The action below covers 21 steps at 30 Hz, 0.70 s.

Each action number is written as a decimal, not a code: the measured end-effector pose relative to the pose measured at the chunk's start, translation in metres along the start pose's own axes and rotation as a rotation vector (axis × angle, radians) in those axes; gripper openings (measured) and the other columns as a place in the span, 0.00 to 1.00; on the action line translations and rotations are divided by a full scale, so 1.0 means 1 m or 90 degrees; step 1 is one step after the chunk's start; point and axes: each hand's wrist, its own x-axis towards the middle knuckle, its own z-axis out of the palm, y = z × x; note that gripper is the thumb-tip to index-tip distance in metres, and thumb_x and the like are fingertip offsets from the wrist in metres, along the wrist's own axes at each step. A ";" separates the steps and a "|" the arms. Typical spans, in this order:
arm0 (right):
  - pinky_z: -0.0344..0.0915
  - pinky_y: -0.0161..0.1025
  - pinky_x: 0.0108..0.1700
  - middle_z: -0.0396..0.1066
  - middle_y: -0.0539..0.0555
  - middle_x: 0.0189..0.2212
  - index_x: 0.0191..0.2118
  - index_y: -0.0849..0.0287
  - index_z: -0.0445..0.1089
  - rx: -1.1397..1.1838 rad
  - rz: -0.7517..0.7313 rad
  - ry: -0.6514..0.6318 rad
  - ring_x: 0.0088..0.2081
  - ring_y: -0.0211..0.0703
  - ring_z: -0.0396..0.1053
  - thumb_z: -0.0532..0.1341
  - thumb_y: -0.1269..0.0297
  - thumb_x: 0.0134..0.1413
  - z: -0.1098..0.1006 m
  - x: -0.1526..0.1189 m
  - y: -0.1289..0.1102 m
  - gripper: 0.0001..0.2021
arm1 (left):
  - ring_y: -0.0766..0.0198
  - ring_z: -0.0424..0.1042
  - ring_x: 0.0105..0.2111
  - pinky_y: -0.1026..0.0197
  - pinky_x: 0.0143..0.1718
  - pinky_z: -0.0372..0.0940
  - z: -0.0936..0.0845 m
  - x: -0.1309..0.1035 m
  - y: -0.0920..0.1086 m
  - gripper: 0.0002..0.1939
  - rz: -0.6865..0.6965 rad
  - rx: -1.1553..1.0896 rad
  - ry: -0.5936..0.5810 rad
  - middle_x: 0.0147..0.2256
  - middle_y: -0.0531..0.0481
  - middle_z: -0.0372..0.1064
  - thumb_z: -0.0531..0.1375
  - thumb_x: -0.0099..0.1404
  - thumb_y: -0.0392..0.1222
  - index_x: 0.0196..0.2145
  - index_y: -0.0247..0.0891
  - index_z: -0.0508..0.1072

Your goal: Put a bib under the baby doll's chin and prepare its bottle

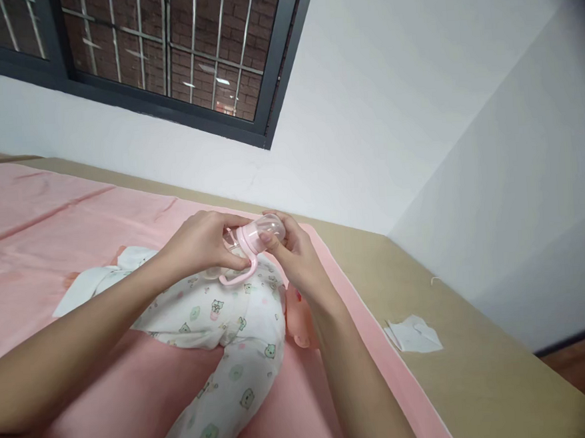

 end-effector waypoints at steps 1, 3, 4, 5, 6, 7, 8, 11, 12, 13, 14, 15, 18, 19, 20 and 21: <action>0.65 0.40 0.50 0.70 0.53 0.46 0.50 0.53 0.64 0.002 0.001 0.000 0.47 0.42 0.68 0.63 0.48 0.51 0.000 0.000 0.000 0.23 | 0.67 0.56 0.21 0.64 0.22 0.48 0.000 0.000 -0.001 0.25 0.001 0.001 0.000 0.20 0.57 0.64 0.62 0.45 0.41 0.44 0.47 0.78; 0.65 0.39 0.49 0.70 0.53 0.46 0.49 0.54 0.65 0.008 0.003 -0.002 0.46 0.42 0.68 0.64 0.48 0.51 0.000 0.000 0.000 0.23 | 0.65 0.60 0.22 0.64 0.23 0.50 0.001 0.001 -0.002 0.26 0.004 -0.016 0.002 0.23 0.56 0.68 0.63 0.44 0.41 0.44 0.47 0.78; 0.66 0.39 0.48 0.70 0.53 0.45 0.49 0.54 0.65 0.011 0.004 -0.005 0.46 0.42 0.68 0.64 0.49 0.51 0.000 0.000 0.000 0.23 | 0.64 0.63 0.24 0.64 0.24 0.52 0.002 0.001 -0.004 0.26 0.007 -0.030 0.005 0.26 0.56 0.71 0.63 0.44 0.41 0.44 0.47 0.78; 0.66 0.39 0.47 0.71 0.53 0.45 0.49 0.54 0.65 0.015 0.005 -0.011 0.45 0.41 0.69 0.64 0.49 0.51 0.000 0.000 -0.001 0.22 | 0.63 0.65 0.25 0.64 0.24 0.53 0.002 0.001 -0.005 0.26 0.011 -0.043 0.008 0.28 0.55 0.72 0.64 0.44 0.41 0.45 0.46 0.77; 0.66 0.39 0.47 0.71 0.53 0.45 0.48 0.54 0.65 0.019 0.005 -0.018 0.44 0.41 0.69 0.64 0.50 0.51 0.000 0.000 -0.001 0.22 | 0.63 0.66 0.26 0.64 0.25 0.55 0.002 0.001 -0.006 0.27 0.014 -0.052 0.011 0.30 0.55 0.73 0.64 0.43 0.40 0.45 0.46 0.77; 0.66 0.39 0.47 0.71 0.53 0.45 0.48 0.55 0.65 0.023 0.005 -0.023 0.43 0.41 0.69 0.64 0.50 0.51 0.000 0.000 -0.002 0.21 | 0.62 0.67 0.26 0.63 0.25 0.55 0.002 0.001 -0.007 0.27 0.015 -0.056 0.013 0.30 0.55 0.74 0.65 0.43 0.40 0.45 0.46 0.77; 0.66 0.39 0.46 0.71 0.53 0.45 0.48 0.55 0.65 0.025 0.005 -0.026 0.43 0.41 0.69 0.64 0.50 0.51 0.000 0.000 -0.003 0.21 | 0.62 0.67 0.26 0.63 0.25 0.56 0.002 0.001 -0.007 0.27 0.015 -0.055 0.013 0.30 0.55 0.74 0.65 0.43 0.40 0.45 0.46 0.77; 0.66 0.39 0.47 0.71 0.53 0.45 0.48 0.54 0.65 0.017 0.000 -0.009 0.44 0.41 0.69 0.64 0.51 0.50 -0.001 -0.001 -0.007 0.21 | 0.61 0.68 0.28 0.63 0.27 0.59 0.002 0.000 -0.006 0.27 0.023 -0.057 0.023 0.32 0.55 0.75 0.65 0.45 0.39 0.46 0.46 0.76; 0.67 0.40 0.48 0.71 0.53 0.45 0.49 0.54 0.65 0.010 -0.003 -0.001 0.45 0.42 0.69 0.65 0.51 0.50 -0.001 -0.002 -0.009 0.22 | 0.60 0.70 0.31 0.62 0.29 0.60 0.002 0.000 -0.005 0.28 0.037 -0.064 0.029 0.35 0.54 0.76 0.65 0.46 0.39 0.47 0.46 0.76; 0.67 0.40 0.48 0.70 0.53 0.45 0.49 0.53 0.65 0.003 -0.007 0.004 0.46 0.42 0.69 0.65 0.50 0.49 -0.002 -0.002 -0.011 0.23 | 0.58 0.71 0.34 0.62 0.32 0.62 0.002 0.000 -0.004 0.28 0.055 -0.073 0.033 0.39 0.54 0.76 0.64 0.47 0.39 0.49 0.45 0.75; 0.67 0.40 0.48 0.70 0.53 0.45 0.50 0.52 0.65 -0.003 -0.011 0.008 0.46 0.42 0.68 0.65 0.51 0.49 -0.003 -0.003 -0.013 0.23 | 0.57 0.72 0.38 0.61 0.35 0.64 0.002 0.000 -0.003 0.28 0.072 -0.083 0.033 0.43 0.53 0.75 0.64 0.48 0.39 0.50 0.45 0.74; 0.67 0.40 0.48 0.70 0.53 0.46 0.50 0.52 0.65 -0.008 -0.018 0.012 0.46 0.42 0.68 0.66 0.51 0.48 -0.004 -0.003 -0.015 0.23 | 0.55 0.71 0.41 0.61 0.38 0.65 0.003 0.001 -0.003 0.29 0.086 -0.095 0.030 0.47 0.52 0.73 0.65 0.49 0.40 0.52 0.45 0.72; 0.67 0.41 0.48 0.70 0.53 0.45 0.48 0.52 0.66 -0.022 -0.044 0.053 0.45 0.42 0.68 0.66 0.51 0.47 -0.013 -0.001 -0.018 0.22 | 0.53 0.68 0.50 0.60 0.44 0.66 0.003 0.002 -0.005 0.36 0.097 -0.117 0.025 0.54 0.50 0.68 0.65 0.54 0.46 0.60 0.46 0.63; 0.67 0.41 0.48 0.70 0.53 0.45 0.48 0.53 0.66 -0.031 -0.054 0.081 0.45 0.42 0.68 0.66 0.51 0.47 -0.018 0.001 -0.017 0.22 | 0.53 0.67 0.52 0.58 0.46 0.66 0.003 0.003 -0.007 0.38 0.096 -0.113 0.037 0.54 0.49 0.67 0.65 0.55 0.47 0.61 0.46 0.60; 0.67 0.41 0.48 0.70 0.53 0.45 0.48 0.53 0.66 -0.044 -0.062 0.118 0.44 0.42 0.68 0.66 0.51 0.47 -0.025 0.004 -0.015 0.23 | 0.53 0.67 0.53 0.57 0.49 0.65 0.001 0.003 -0.009 0.38 0.095 -0.105 0.058 0.54 0.48 0.68 0.65 0.55 0.48 0.62 0.45 0.58; 0.66 0.41 0.48 0.70 0.54 0.45 0.48 0.53 0.66 -0.062 -0.070 0.163 0.44 0.42 0.68 0.66 0.51 0.46 -0.034 0.007 -0.010 0.23 | 0.54 0.67 0.53 0.56 0.51 0.64 -0.001 0.003 -0.012 0.37 0.092 -0.096 0.081 0.52 0.48 0.69 0.64 0.57 0.48 0.62 0.45 0.59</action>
